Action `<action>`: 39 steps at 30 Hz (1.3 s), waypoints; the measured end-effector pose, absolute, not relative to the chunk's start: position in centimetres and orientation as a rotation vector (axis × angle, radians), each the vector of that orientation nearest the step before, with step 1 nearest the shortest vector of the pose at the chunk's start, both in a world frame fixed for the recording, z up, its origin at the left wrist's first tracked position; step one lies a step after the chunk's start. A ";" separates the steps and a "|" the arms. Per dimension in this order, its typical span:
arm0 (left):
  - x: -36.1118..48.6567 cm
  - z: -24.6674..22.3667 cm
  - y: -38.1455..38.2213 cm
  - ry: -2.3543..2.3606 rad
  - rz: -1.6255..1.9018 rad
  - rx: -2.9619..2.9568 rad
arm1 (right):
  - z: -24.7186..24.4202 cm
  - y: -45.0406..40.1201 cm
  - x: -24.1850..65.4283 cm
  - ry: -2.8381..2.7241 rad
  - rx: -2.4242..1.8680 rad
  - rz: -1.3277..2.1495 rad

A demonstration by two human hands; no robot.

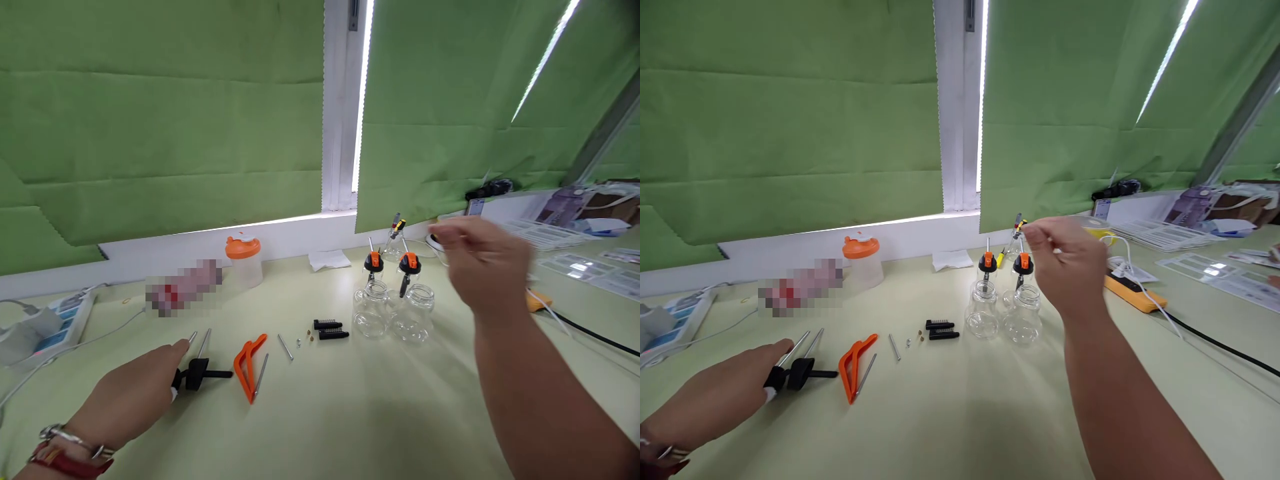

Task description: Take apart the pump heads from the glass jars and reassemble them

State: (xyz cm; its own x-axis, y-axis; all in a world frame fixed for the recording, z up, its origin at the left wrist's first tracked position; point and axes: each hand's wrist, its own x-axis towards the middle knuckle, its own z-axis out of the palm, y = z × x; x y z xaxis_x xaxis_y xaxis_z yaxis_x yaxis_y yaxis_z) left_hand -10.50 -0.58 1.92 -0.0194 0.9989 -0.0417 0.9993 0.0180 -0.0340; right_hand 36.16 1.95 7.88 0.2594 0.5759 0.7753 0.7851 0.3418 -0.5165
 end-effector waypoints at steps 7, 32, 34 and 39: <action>-9.0 2.3 -0.8 2.270 0.075 2.272 | 3.2 7.9 41.3 -1.614 -1.591 0.303; -4.0 4.3 -5.4 1.843 0.725 2.179 | 11.7 -5.5 33.2 -1.672 -1.132 -0.591; -2.6 4.2 -6.9 1.623 0.842 2.037 | 11.2 -6.9 30.8 -1.817 -1.063 -0.481; 1.7 3.7 -9.6 1.175 0.978 1.635 | 7.7 -8.7 24.7 -2.153 -0.778 -0.131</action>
